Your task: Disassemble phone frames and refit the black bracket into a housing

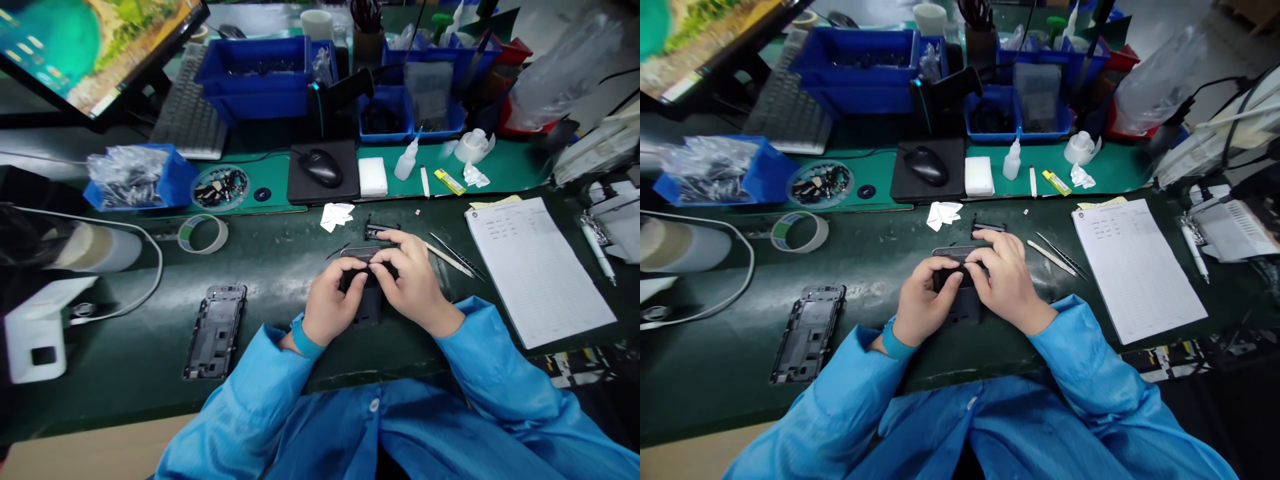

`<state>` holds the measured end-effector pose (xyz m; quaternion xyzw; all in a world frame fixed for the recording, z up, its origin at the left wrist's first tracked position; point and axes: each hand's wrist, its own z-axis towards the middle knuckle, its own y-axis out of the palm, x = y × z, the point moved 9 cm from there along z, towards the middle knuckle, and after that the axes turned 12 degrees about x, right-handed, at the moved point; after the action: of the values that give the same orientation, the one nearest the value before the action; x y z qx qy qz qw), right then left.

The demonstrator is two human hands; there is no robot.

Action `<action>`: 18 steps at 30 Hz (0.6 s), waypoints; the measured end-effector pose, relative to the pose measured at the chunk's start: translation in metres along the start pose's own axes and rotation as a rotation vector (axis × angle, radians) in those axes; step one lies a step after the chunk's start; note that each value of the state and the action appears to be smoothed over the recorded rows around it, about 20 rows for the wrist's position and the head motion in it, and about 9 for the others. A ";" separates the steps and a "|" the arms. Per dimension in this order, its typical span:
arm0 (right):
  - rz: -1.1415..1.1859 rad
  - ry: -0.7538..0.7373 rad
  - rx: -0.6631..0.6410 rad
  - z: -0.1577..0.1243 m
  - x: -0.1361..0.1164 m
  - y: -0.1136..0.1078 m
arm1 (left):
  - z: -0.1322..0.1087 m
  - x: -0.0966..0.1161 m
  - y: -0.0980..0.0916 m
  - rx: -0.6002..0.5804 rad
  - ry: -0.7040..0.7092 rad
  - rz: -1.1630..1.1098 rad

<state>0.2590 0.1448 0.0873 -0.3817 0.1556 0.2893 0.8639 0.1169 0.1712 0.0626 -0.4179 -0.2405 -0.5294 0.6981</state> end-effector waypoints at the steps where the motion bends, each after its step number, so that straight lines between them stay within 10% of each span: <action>1: -0.004 -0.006 -0.008 0.000 0.000 0.001 | 0.000 0.000 0.000 0.002 -0.002 0.002; 18: 0.022 0.018 -0.010 0.002 0.004 0.001 | 0.000 -0.005 -0.001 0.037 -0.030 0.047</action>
<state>0.2614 0.1482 0.0865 -0.3870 0.1662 0.2959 0.8574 0.1146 0.1736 0.0589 -0.4182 -0.2507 -0.5019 0.7144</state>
